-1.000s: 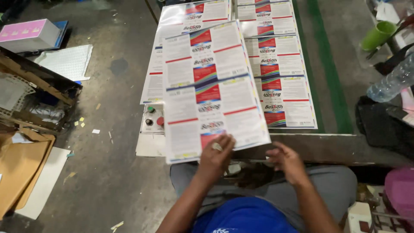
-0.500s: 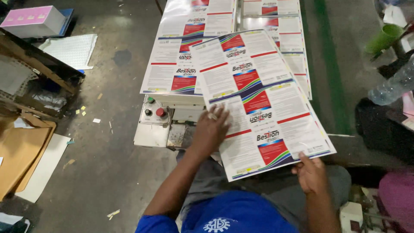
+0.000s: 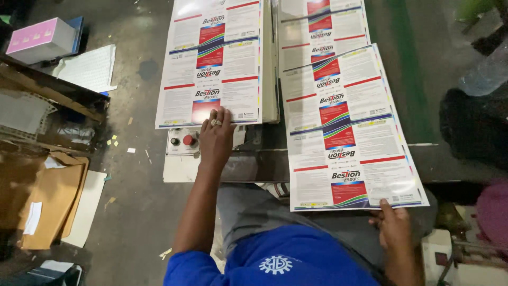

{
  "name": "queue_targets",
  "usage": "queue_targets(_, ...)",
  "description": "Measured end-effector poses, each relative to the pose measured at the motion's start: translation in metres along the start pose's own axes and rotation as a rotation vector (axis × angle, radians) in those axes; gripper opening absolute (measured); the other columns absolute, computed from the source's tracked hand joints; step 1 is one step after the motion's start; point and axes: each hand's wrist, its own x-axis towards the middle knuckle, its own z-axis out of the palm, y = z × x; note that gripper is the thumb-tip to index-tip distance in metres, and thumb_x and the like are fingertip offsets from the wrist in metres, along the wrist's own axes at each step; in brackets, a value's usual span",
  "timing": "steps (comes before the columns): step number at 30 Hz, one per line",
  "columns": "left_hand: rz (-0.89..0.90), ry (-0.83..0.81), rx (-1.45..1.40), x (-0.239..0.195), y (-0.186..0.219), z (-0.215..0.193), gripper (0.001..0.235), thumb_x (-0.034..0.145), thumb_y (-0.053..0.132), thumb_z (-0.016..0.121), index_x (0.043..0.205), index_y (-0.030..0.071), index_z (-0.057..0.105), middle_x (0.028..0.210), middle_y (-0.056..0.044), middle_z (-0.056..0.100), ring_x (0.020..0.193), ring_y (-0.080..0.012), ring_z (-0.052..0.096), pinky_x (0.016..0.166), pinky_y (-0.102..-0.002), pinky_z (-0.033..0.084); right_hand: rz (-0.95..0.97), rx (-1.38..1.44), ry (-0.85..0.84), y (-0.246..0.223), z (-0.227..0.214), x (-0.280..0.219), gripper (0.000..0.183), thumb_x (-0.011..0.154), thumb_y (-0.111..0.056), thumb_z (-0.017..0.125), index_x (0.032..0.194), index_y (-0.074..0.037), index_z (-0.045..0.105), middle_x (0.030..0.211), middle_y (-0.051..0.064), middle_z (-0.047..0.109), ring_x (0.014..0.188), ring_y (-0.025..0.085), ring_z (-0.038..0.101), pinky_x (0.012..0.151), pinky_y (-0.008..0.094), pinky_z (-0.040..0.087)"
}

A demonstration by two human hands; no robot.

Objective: Sorting and inspecting stacks of printed product labels at a print shop workstation.

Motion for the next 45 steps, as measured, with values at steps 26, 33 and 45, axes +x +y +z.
queue_targets(26,0.018,0.277,-0.386,-0.073,0.042,-0.045,0.028,0.095,0.007,0.068,0.124,0.006,0.067,0.116,-0.016,0.074,0.089,-0.0343,0.072,0.077,-0.044,0.057,-0.061,-0.192,-0.225,-0.081,0.138,0.092,0.039,0.109,-0.024,0.051,0.14,-0.001,0.05,0.112,0.014,0.072,0.088,0.024,0.074,0.058,0.031,0.052)
queue_targets(33,0.314,0.306,-0.577,-0.074,0.088,-0.051,0.034,0.093,0.01,0.073,0.125,0.002,0.065,0.127,-0.015,0.069,0.121,-0.0329,0.068,0.105,-0.046,0.055,-0.041,-0.425,-0.532,-0.096,0.195,-0.018,0.053,0.097,-0.021,0.057,0.149,-0.008,0.052,0.114,0.011,0.076,0.087,0.022,0.073,0.061,0.031,0.051)
queue_targets(45,0.194,0.012,-0.411,-0.04,0.081,-0.028,0.043,0.092,0.029,0.071,0.126,0.004,0.062,0.134,-0.017,0.065,0.127,-0.0372,0.061,0.103,-0.051,0.049,-0.136,-0.083,-0.275,-0.115,0.178,-0.046,0.033,0.102,-0.011,0.056,0.133,-0.002,0.05,0.109,0.013,0.068,0.084,0.02,0.067,0.055,0.032,0.051)
